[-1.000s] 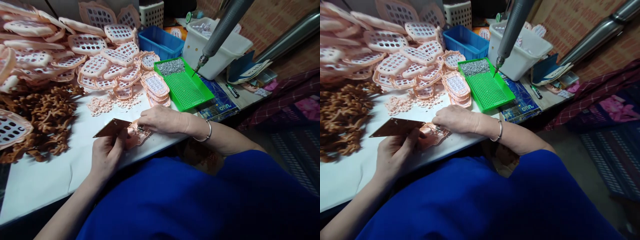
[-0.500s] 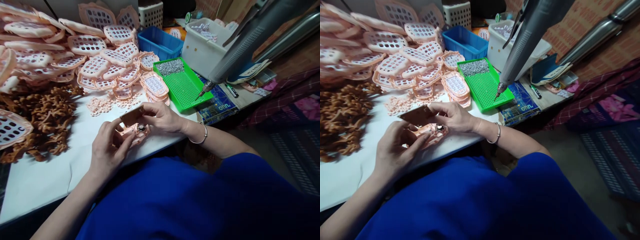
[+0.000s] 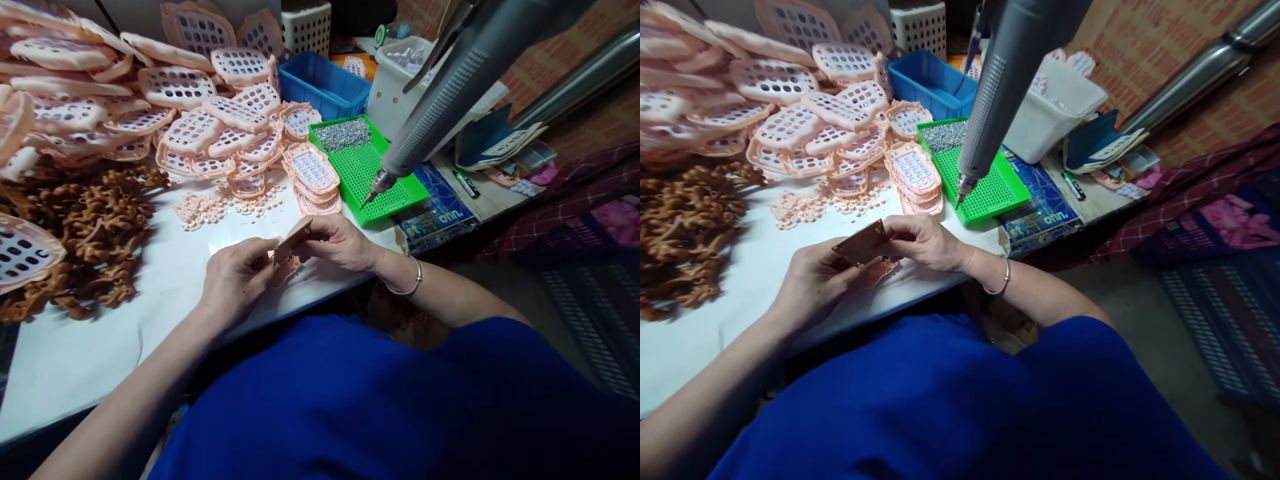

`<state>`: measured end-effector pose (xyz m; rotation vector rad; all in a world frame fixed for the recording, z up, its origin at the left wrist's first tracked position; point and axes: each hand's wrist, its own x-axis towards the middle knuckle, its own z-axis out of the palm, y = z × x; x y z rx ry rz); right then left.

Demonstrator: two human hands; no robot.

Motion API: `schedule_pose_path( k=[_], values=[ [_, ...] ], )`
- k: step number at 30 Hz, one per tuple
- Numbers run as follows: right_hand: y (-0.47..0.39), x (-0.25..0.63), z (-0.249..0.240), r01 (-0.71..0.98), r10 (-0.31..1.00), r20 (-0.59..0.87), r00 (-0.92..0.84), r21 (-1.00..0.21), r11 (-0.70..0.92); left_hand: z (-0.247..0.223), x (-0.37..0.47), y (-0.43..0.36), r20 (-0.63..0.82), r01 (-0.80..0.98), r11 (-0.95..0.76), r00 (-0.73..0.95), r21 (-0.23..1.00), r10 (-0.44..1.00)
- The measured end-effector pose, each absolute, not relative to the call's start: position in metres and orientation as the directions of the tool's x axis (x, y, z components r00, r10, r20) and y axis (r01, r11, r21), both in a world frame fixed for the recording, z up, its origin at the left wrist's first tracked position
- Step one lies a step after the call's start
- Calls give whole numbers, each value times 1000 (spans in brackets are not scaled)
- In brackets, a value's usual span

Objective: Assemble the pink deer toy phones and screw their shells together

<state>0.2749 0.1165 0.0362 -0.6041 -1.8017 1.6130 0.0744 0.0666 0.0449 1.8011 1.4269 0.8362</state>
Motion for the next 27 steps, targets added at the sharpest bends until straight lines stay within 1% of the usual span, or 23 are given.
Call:
schedule_pose_path(
  k=[3,6,8,10,13,15,18,19,20,21,22,24,25,27],
  values=[
    [116,279,31,-91,715,152,-683,-988,123,47,71,65,65,530,-168,207,831,976],
    [116,280,24,-129,752,149,-642,-988,86,48,68,62,83,557,-202,231,805,969],
    [115,281,21,-121,765,120,-633,-991,56,47,66,61,94,578,-225,249,784,964],
    [115,282,20,-91,759,85,-645,-995,33,45,64,60,106,597,-248,263,763,959],
    [116,285,23,-67,726,71,-684,-997,35,41,62,61,144,622,-307,299,720,943],
    [117,286,25,-54,703,106,-703,-994,96,39,61,61,167,632,-350,331,692,929],
    [119,288,27,-14,699,235,-675,-952,306,38,61,62,160,650,-361,349,669,923],
    [119,289,28,6,701,268,-661,-932,363,39,61,61,151,653,-354,347,670,926],
    [119,289,28,30,708,276,-651,-922,386,39,61,61,145,652,-347,343,675,928],
    [118,290,29,49,722,251,-645,-929,367,39,62,61,145,648,-340,335,682,931],
    [116,290,29,51,737,204,-644,-950,307,40,62,61,146,643,-336,331,689,932],
    [112,290,31,18,748,71,-660,-994,110,40,62,60,153,633,-333,323,699,934],
    [110,290,32,-17,741,17,-671,-1000,7,40,62,60,153,630,-331,321,702,935],
    [106,290,36,-91,715,-48,-697,-984,-154,40,62,60,148,632,-324,315,704,937]
  ],
)
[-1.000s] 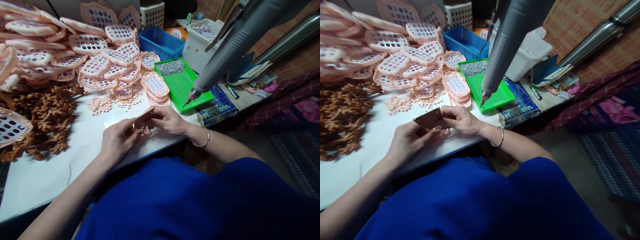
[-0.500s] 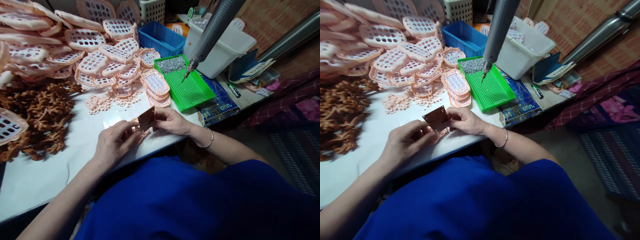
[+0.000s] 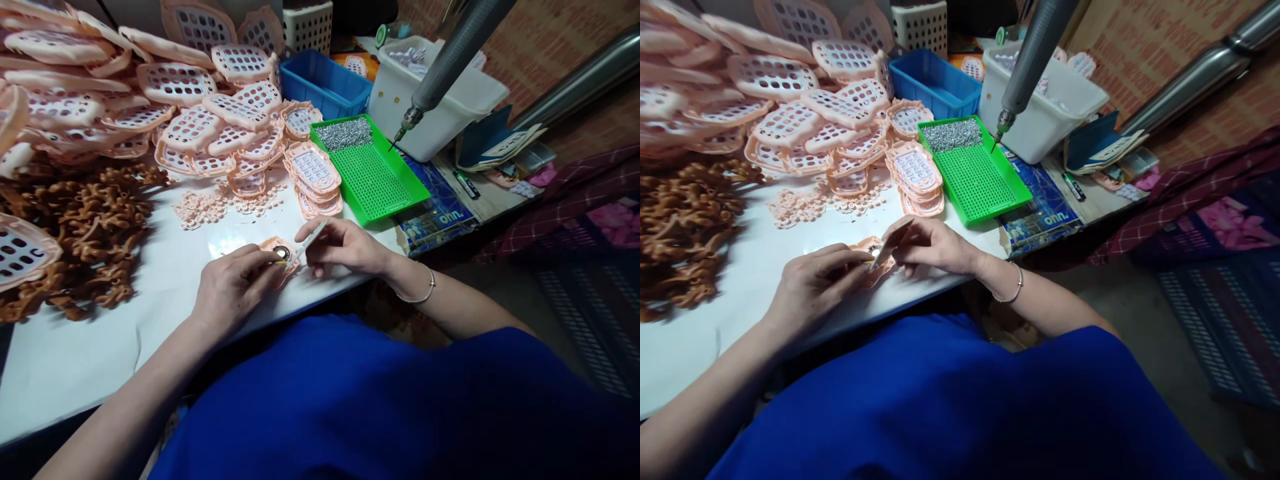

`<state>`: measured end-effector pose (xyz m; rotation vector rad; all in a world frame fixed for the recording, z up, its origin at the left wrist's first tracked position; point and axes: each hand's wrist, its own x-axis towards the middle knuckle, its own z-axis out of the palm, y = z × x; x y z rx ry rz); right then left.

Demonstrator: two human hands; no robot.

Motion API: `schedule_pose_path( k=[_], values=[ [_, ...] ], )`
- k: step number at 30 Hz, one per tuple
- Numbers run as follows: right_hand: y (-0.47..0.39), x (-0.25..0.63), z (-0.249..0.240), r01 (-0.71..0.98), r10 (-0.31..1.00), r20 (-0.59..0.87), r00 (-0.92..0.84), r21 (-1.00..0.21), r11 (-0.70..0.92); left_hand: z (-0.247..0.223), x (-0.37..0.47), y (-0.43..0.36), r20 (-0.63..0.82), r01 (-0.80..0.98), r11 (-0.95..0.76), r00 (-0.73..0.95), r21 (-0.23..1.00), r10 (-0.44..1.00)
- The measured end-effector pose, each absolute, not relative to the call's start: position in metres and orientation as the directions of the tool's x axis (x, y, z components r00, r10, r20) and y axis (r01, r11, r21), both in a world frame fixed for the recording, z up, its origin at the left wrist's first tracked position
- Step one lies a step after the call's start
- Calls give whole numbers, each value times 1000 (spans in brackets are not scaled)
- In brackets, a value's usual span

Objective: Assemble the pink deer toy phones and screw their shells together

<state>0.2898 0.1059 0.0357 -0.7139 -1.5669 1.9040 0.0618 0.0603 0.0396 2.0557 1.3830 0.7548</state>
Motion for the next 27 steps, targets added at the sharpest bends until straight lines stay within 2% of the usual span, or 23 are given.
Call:
schedule_pose_path(
  k=[3,6,10,18,27],
  values=[
    [100,290,42,-145,708,-131,-694,-938,-315,39,61,61,155,638,-322,304,700,940],
    [94,290,47,-93,698,-255,-669,-903,-420,38,61,60,175,642,-335,301,690,937],
    [86,289,54,-37,742,-304,-597,-914,-404,40,62,59,180,643,-345,309,684,934],
    [84,285,52,-138,811,-303,-500,-897,-420,40,62,60,178,624,-333,299,706,938],
    [93,285,47,-185,821,-323,-470,-874,-450,46,63,61,75,644,-261,302,719,950]
  ],
)
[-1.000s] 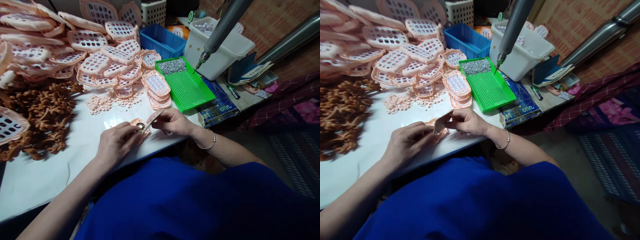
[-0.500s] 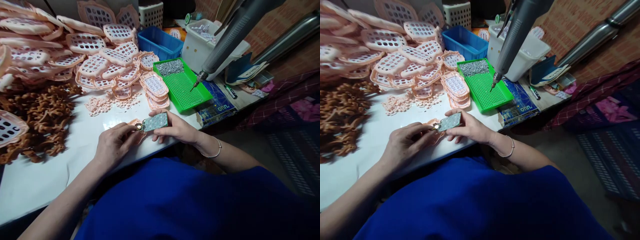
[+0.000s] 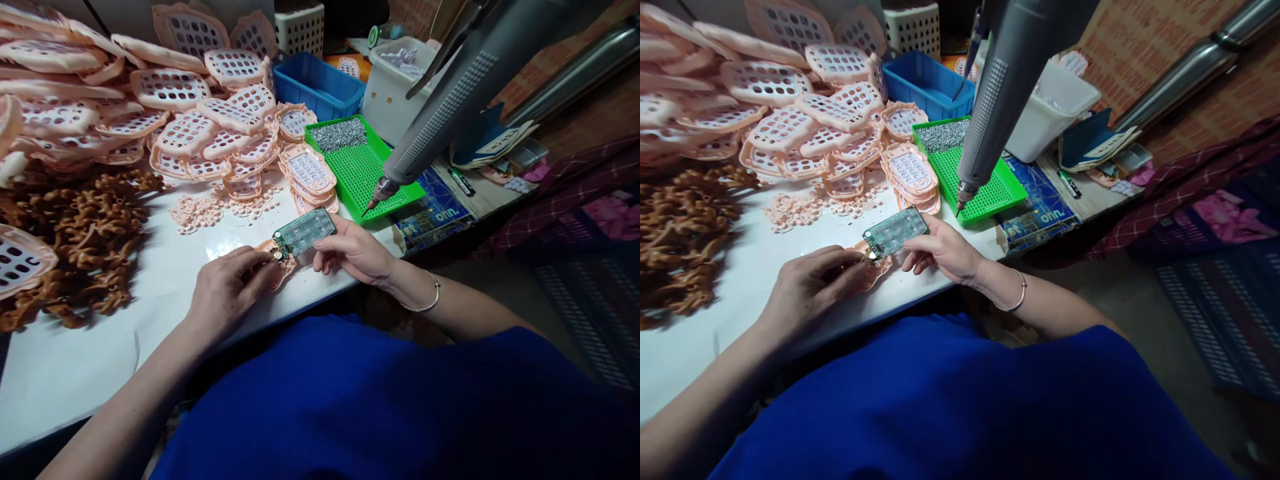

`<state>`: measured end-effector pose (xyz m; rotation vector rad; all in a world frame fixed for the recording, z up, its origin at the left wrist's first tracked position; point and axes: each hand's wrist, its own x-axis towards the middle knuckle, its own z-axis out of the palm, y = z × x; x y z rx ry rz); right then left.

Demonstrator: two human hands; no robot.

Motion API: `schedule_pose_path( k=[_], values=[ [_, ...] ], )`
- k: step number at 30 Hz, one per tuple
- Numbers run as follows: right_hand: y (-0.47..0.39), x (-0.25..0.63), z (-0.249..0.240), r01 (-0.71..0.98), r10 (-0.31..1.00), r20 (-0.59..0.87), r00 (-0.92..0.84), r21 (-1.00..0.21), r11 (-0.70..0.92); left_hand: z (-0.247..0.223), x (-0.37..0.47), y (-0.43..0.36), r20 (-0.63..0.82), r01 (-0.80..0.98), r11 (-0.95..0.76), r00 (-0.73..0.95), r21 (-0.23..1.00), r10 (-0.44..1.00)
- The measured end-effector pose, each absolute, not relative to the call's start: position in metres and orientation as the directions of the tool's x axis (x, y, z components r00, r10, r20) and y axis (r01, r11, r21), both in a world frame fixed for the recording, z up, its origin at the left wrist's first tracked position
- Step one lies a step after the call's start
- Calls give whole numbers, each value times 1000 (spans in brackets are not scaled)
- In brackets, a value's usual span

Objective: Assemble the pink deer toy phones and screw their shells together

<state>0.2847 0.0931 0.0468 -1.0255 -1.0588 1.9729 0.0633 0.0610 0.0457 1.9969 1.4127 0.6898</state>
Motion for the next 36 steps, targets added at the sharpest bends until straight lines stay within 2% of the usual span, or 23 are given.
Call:
schedule_pose_path(
  k=[5,8,14,21,25,29,32,36],
  values=[
    [100,287,40,-248,830,-273,-486,-868,-431,50,61,64,-51,678,-175,299,714,953],
    [105,290,35,-265,854,-196,-482,-896,-356,52,61,65,-93,694,-139,286,707,954],
    [112,302,33,-54,822,2,-569,-998,-35,54,60,67,-133,705,-84,247,704,960],
    [111,307,30,91,778,220,-588,-938,334,48,55,66,-137,602,-69,290,795,947],
    [110,307,30,120,771,222,-597,-926,359,48,53,64,-68,573,-136,320,808,945],
    [109,306,30,137,791,187,-582,-937,322,46,53,63,80,627,-267,311,732,947],
    [109,305,29,152,806,176,-565,-938,311,45,54,64,113,673,-297,304,678,946],
    [109,307,29,166,759,276,-590,-878,448,44,56,64,96,719,-271,275,640,957]
  ],
)
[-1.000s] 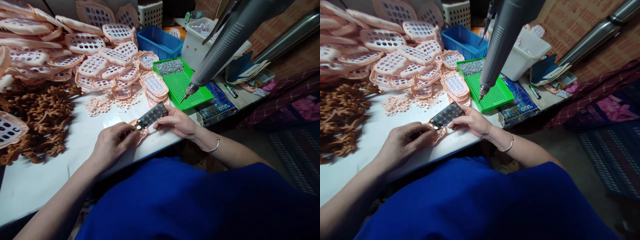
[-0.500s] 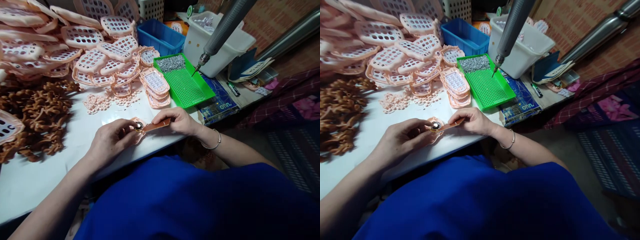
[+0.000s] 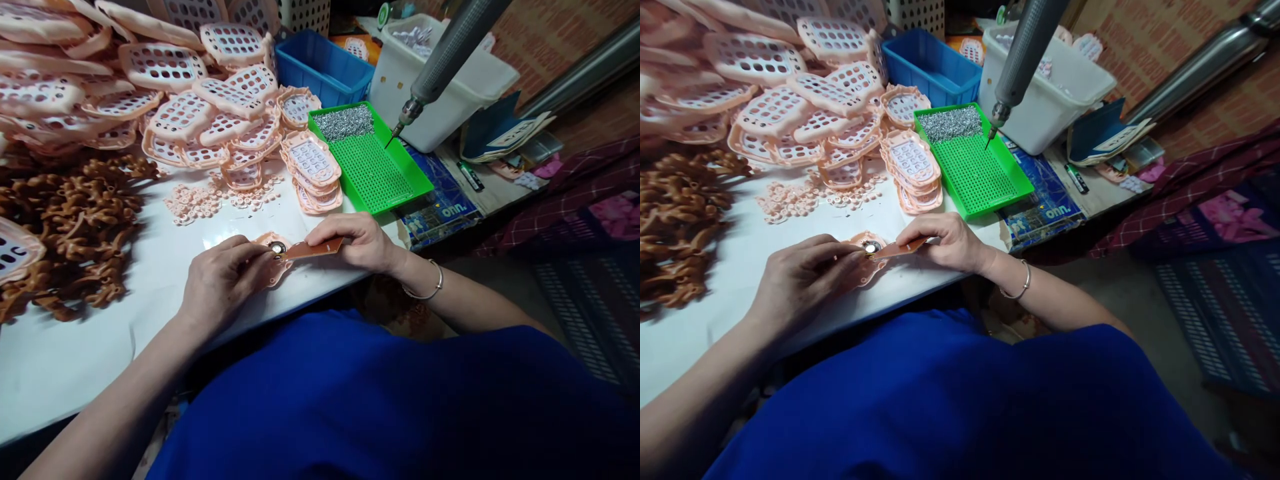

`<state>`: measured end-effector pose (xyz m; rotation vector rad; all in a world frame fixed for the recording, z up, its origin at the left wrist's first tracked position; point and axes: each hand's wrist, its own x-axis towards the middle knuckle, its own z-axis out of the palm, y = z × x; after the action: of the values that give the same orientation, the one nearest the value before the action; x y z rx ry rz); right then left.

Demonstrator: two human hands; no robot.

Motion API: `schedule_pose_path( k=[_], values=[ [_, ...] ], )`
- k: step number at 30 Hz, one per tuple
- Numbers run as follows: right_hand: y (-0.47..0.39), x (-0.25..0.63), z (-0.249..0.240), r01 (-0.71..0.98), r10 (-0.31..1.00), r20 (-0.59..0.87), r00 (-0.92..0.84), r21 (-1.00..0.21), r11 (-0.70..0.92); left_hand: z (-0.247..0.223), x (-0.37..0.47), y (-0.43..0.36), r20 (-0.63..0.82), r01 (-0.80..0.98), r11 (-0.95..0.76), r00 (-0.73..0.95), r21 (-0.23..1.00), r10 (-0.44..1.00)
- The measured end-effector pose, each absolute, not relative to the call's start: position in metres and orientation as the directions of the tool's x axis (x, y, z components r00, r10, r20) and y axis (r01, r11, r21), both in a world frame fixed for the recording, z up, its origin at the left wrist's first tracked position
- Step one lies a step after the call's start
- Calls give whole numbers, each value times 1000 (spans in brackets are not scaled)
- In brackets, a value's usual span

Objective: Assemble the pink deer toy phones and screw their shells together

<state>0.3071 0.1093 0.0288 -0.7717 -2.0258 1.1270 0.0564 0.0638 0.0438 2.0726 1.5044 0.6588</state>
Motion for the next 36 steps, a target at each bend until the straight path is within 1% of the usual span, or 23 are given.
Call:
schedule_pose_path(
  k=[3,7,10,12,15,17,21,23,25,27,31,34,36],
  values=[
    [109,310,29,151,675,339,-655,-817,557,43,60,61,85,759,-241,239,605,967],
    [111,314,28,146,555,356,-752,-730,667,41,64,58,111,815,-228,200,532,974],
    [112,315,30,141,485,379,-788,-656,742,41,65,55,150,845,-264,219,465,964],
    [113,314,32,153,473,363,-802,-642,752,41,64,54,171,842,-313,264,440,949],
    [115,314,35,181,489,312,-815,-664,725,42,61,52,219,799,-394,329,454,919],
    [116,313,38,185,471,304,-828,-645,741,41,61,51,229,790,-398,327,466,917],
    [118,311,44,159,363,330,-871,-510,845,41,66,51,168,825,-267,210,499,963],
    [120,308,50,152,318,319,-893,-453,879,43,69,53,128,833,-197,152,518,980],
    [124,305,56,147,286,286,-915,-424,893,45,71,54,93,830,-158,128,534,987],
    [130,302,63,146,271,244,-931,-434,889,46,72,55,79,817,-151,129,557,989],
    [145,295,76,151,271,144,-952,-550,821,44,69,55,97,801,-182,155,570,983],
    [155,289,82,142,266,105,-958,-633,761,41,67,54,122,817,-236,202,526,972],
    [160,284,82,152,303,106,-947,-684,713,39,66,53,155,831,-285,240,477,958]
  ],
)
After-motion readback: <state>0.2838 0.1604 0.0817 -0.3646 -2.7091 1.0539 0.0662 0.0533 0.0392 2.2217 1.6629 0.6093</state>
